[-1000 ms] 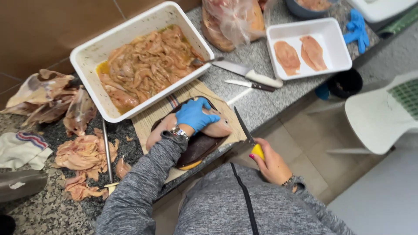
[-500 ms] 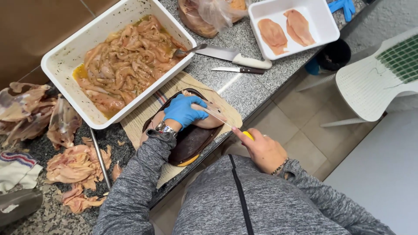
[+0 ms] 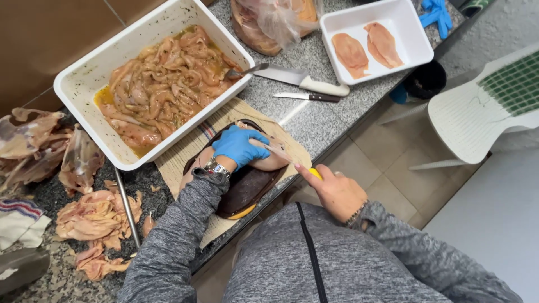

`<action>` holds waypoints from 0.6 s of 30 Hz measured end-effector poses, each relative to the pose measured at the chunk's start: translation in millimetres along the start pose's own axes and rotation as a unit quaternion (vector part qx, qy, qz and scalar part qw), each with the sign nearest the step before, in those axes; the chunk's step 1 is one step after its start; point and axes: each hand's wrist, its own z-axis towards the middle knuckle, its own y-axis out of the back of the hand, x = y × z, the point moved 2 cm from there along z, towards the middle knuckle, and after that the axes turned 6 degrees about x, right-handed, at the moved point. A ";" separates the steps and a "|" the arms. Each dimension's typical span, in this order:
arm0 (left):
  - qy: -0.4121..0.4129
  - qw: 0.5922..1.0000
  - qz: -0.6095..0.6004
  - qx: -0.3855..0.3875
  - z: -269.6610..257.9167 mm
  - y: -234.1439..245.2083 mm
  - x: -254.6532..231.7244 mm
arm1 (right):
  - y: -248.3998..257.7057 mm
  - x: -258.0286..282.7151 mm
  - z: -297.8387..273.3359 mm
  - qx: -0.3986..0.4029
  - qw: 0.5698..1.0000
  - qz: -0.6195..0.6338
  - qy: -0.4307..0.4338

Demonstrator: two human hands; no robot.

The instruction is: Slicing raw chicken breast and adding it to a marinade container.

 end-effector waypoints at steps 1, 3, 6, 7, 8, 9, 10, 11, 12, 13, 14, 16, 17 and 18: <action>0.000 1.000 0.000 -0.006 1.8 2.0 0.9 | 1.5 -0.7 3.8 -0.004 1.000 -0.003 0.004; -0.002 1.000 0.012 0.001 4.2 2.9 2.0 | 2.8 -1.7 8.4 0.004 1.000 -0.008 0.002; -0.029 0.999 -0.005 0.016 10.6 -13.7 13.5 | 14.7 1.0 5.8 0.031 0.999 -0.014 -0.009; -0.031 0.999 -0.003 0.016 9.6 -10.3 8.7 | 14.0 -0.6 4.0 0.030 0.999 -0.013 -0.011; -0.029 0.999 0.026 0.010 8.0 -6.2 3.7 | 13.0 -2.0 1.9 0.051 0.998 -0.016 -0.018; -0.026 0.998 0.053 -0.004 9.3 1.5 -2.2 | 14.6 -6.1 4.3 0.068 0.997 -0.024 -0.020; -0.028 0.998 0.054 -0.011 10.5 7.0 -7.4 | 19.4 -10.1 12.1 0.062 0.997 -0.029 -0.018; -0.003 0.997 0.077 0.001 5.0 3.1 -9.6 | 19.1 -10.1 10.7 0.069 0.997 -0.030 -0.017; 0.022 0.995 0.100 0.012 -0.2 -0.7 -11.8 | 18.5 -10.5 9.6 0.076 0.997 -0.031 -0.015; 0.021 0.995 0.101 0.013 2.4 -3.3 -8.1 | 15.5 -12.1 5.0 0.076 0.996 -0.030 -0.017; 0.018 0.997 0.070 0.010 4.5 -5.0 -4.5 | 13.3 -12.9 0.3 0.073 0.997 -0.032 -0.014; 0.014 0.999 0.037 -0.011 11.5 4.6 -5.8 | 14.0 -21.0 7.7 0.058 0.997 -0.045 -0.001; 0.027 0.998 0.060 0.007 9.0 3.5 -9.0 | 10.0 -23.4 6.8 0.065 0.997 -0.044 -0.001; 0.040 0.995 0.082 0.026 6.9 1.7 -12.1 | 5.3 -26.3 6.0 0.072 0.996 -0.044 -0.001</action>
